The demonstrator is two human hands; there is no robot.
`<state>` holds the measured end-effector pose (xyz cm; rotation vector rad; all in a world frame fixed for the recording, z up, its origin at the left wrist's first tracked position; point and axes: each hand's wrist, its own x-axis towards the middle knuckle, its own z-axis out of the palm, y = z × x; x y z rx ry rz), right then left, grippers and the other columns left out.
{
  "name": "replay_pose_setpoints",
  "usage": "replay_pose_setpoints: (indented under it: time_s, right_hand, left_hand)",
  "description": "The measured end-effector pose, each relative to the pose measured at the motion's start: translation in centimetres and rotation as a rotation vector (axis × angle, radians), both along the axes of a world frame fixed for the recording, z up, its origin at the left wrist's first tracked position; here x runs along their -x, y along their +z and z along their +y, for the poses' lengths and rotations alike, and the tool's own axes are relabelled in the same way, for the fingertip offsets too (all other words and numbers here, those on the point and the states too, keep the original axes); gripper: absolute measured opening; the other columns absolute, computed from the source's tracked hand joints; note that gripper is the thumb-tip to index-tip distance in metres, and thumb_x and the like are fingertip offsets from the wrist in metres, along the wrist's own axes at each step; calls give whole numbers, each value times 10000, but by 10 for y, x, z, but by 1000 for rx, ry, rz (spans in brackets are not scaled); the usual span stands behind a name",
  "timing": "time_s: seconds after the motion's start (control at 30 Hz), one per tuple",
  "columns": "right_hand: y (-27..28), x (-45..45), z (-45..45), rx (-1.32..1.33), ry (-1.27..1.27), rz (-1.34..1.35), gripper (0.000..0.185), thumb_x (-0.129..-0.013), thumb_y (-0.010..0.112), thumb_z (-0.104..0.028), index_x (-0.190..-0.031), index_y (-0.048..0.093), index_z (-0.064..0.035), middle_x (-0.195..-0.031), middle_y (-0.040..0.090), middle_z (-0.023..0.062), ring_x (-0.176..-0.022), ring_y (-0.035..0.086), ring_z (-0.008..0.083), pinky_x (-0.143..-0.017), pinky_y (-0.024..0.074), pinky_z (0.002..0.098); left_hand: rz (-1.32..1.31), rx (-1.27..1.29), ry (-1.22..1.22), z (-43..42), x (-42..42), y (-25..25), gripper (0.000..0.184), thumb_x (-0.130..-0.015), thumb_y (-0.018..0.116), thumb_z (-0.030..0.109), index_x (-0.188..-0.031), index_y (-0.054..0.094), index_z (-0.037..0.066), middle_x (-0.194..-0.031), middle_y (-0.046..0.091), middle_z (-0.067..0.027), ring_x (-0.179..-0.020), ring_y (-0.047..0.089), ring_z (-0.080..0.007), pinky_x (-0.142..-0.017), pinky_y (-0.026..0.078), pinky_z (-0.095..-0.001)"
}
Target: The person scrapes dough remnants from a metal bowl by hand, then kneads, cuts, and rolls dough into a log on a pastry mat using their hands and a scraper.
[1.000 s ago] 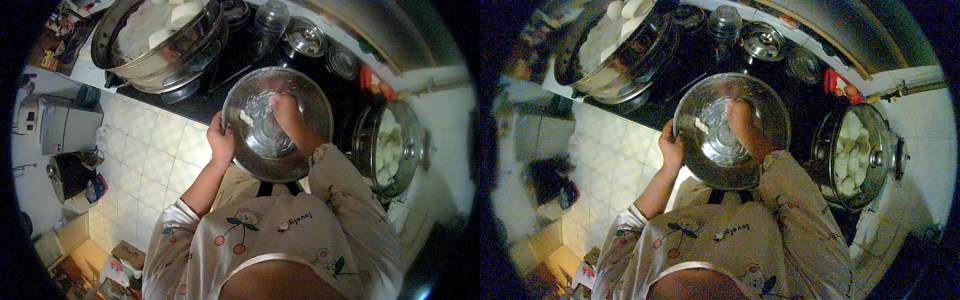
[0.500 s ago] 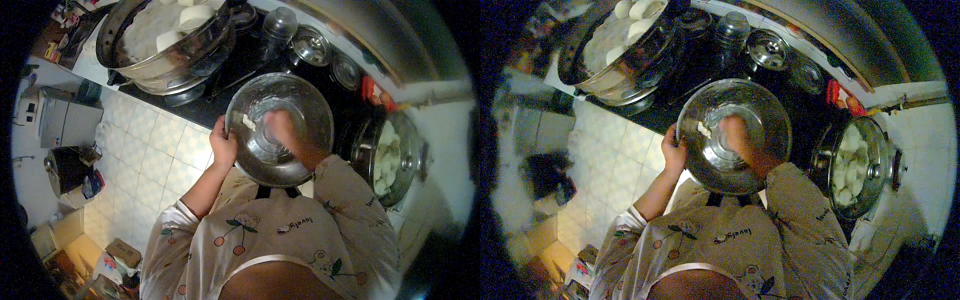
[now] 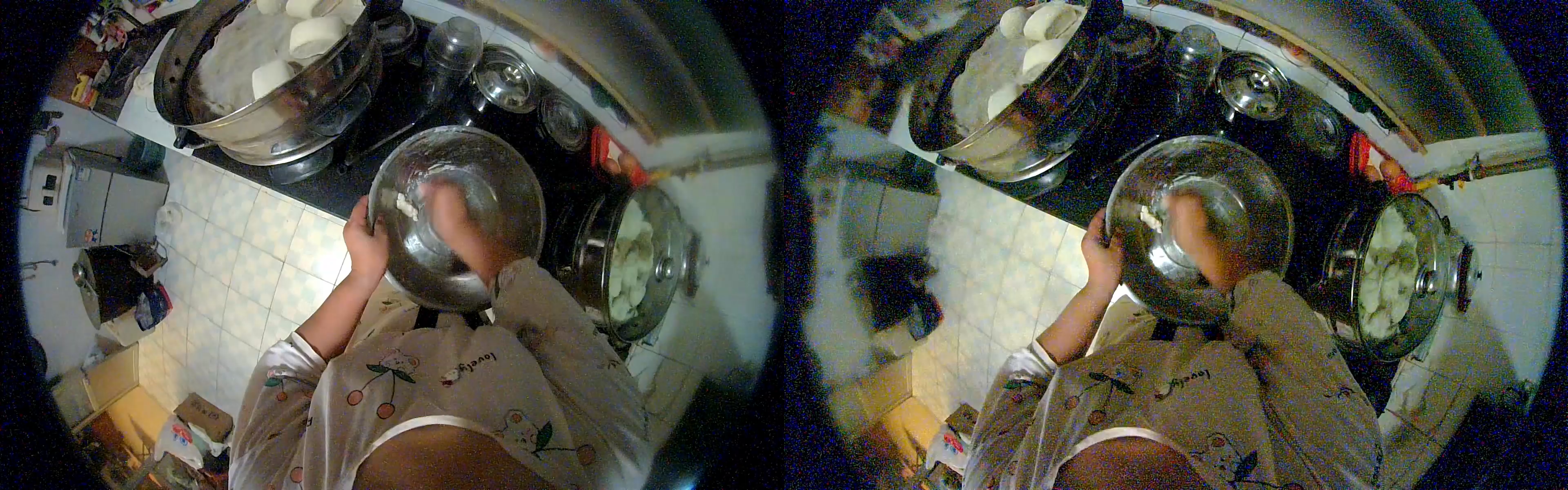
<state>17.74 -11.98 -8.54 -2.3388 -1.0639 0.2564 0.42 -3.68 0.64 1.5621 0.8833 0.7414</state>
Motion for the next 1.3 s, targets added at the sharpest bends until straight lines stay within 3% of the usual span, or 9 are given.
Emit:
replay_pose_setpoints:
  time_s: [0.1, 0.27, 0.37, 0.5, 0.67, 0.8, 0.9, 1.17, 1.3]
  right_hand:
    - [21, 27, -9, 236, 264, -117, 121, -823, 559, -146, -811, 617, -41, -779, 617, 184, -695, 595, 313, -628, 467, 413]
    - [46, -10, 6, -124, -251, 86, 169, -836, 512, -144, -756, 612, -33, -724, 600, 197, -672, 600, 330, -606, 464, 423]
    - [3, 27, 15, -87, 48, -151, 200, -848, 485, -132, -730, 611, -33, -714, 592, 210, -678, 599, 341, -592, 455, 422]
    - [42, -9, 0, 54, -138, -18, 191, -840, 493, -125, -737, 631, -42, -747, 611, 209, -708, 600, 370, -612, 468, 415]
    - [-22, -12, 10, -357, -240, -23, 81, -762, 590, -94, -744, 636, -30, -759, 624, 193, -715, 609, 361, -646, 476, 434]
    - [-6, 7, 26, -37, -3, -103, 264, -828, 518, -225, -656, 648, -73, -661, 615, 192, -565, 597, 337, -551, 478, 436]
    - [25, -18, 22, 115, -106, -21, 48, -722, 602, -74, -720, 641, -45, -733, 626, 175, -687, 601, 364, -632, 477, 398]
    - [36, 36, 14, -284, -70, 306, 121, -759, 559, -31, -839, 650, -19, -722, 624, 175, -688, 620, 335, -657, 491, 370]
    - [67, 52, 12, -239, 71, 31, 213, -727, 562, 59, -911, 642, -15, -760, 635, 153, -686, 624, 312, -678, 498, 350]
  left_hand:
    - [-12, -37, -26, 1, 1, -1, 377, -753, 462, -139, -1101, 555, -27, -956, 635, -144, -920, 603, -202, -829, 444, -281]
    - [12, -48, -27, 1, 0, 6, 376, -753, 459, -143, -1101, 552, -34, -947, 633, -141, -913, 599, -197, -826, 444, -278]
    - [3, -22, -30, -1, -4, 8, 375, -762, 455, -138, -1114, 541, -38, -957, 625, -138, -907, 589, -186, -824, 440, -270]
    - [-31, -41, -76, 3, -1, 2, 382, -772, 451, -131, -1138, 520, -46, -977, 618, -142, -911, 581, -178, -819, 440, -270]
    - [23, -55, -73, 4, -1, -8, 385, -774, 453, -126, -1145, 515, -46, -988, 621, -169, -911, 600, -218, -817, 446, -282]
    - [45, -85, -94, 7, 0, -5, 385, -775, 455, -120, -1147, 515, -43, -988, 623, -184, -907, 605, -241, -816, 446, -285]
    - [-22, -102, -90, 10, -2, -10, 373, -773, 457, -115, -1132, 523, -39, -955, 626, -176, -897, 604, -235, -811, 449, -288]
    - [-23, -36, -122, 12, -2, -7, 367, -751, 458, -124, -1095, 543, -28, -937, 619, -161, -882, 599, -227, -812, 446, -293]
    - [-10, -66, -131, 13, -1, -14, 362, -755, 455, -122, -1096, 540, -34, -945, 617, -170, -889, 598, -234, -819, 444, -292]
